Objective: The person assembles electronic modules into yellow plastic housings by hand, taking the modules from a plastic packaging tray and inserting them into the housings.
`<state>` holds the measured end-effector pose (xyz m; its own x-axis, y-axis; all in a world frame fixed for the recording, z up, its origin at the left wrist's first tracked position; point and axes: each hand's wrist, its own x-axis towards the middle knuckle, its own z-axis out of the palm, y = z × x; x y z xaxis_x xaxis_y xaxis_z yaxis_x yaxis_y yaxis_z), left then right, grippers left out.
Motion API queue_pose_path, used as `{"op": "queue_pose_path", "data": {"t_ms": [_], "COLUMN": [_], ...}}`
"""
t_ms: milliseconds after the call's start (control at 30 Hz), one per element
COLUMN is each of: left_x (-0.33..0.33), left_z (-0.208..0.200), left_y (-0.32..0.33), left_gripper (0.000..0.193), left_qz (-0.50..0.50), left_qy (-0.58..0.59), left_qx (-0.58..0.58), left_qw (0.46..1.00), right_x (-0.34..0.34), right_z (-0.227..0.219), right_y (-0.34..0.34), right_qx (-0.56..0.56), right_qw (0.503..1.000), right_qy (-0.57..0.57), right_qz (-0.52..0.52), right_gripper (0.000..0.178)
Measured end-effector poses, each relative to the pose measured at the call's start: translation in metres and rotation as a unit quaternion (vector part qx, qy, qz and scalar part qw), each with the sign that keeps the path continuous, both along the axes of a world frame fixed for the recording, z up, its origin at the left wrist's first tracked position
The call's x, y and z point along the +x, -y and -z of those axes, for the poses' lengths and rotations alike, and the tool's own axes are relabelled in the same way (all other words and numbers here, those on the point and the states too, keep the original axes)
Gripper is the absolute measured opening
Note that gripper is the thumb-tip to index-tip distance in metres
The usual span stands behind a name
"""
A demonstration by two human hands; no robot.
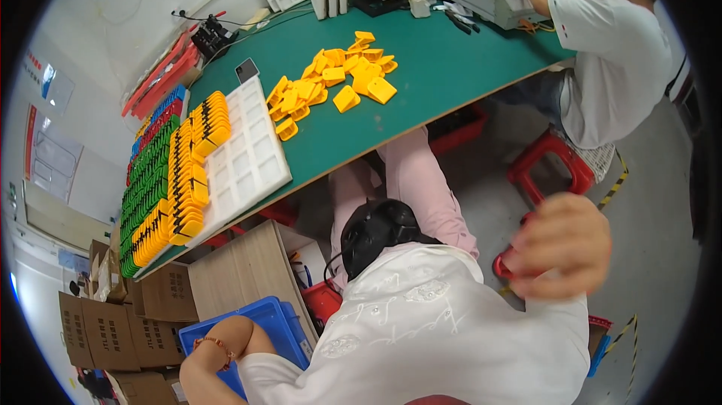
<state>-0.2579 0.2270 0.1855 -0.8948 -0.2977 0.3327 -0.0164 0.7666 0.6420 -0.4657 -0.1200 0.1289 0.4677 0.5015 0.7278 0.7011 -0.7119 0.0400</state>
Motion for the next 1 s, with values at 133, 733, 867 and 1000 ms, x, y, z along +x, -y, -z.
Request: {"op": "queue_pose_path", "data": {"t_ms": [133,733,867,1000], "left_x": [0.043,0.218,0.250,0.289], "left_z": [-0.002,0.086,0.129,0.178], "left_y": [0.026,0.198,0.232,0.242], "left_gripper": [0.019,0.017,0.016,0.016], "left_qz": [-0.026,-0.362,-0.549,-0.591], "left_qy": [-0.050,0.060,0.264,0.260], "left_qx": [-0.027,0.082,-0.216,-0.335], "left_qw": [0.998,0.927,0.763,0.686], "right_x": [0.087,0.410,0.414,0.417], "right_z": [0.016,0.124,0.145,0.153], "right_y": [0.023,0.083,0.079,0.077], "right_qx": [0.004,-0.015,0.017,0.036], "right_qw": [0.993,0.987,0.992,0.991], "right_qy": [-0.100,-0.141,-0.112,-0.107], "right_qz": [0.062,0.070,0.060,0.076], "right_gripper": [0.028,0.028,0.034,0.029]}}
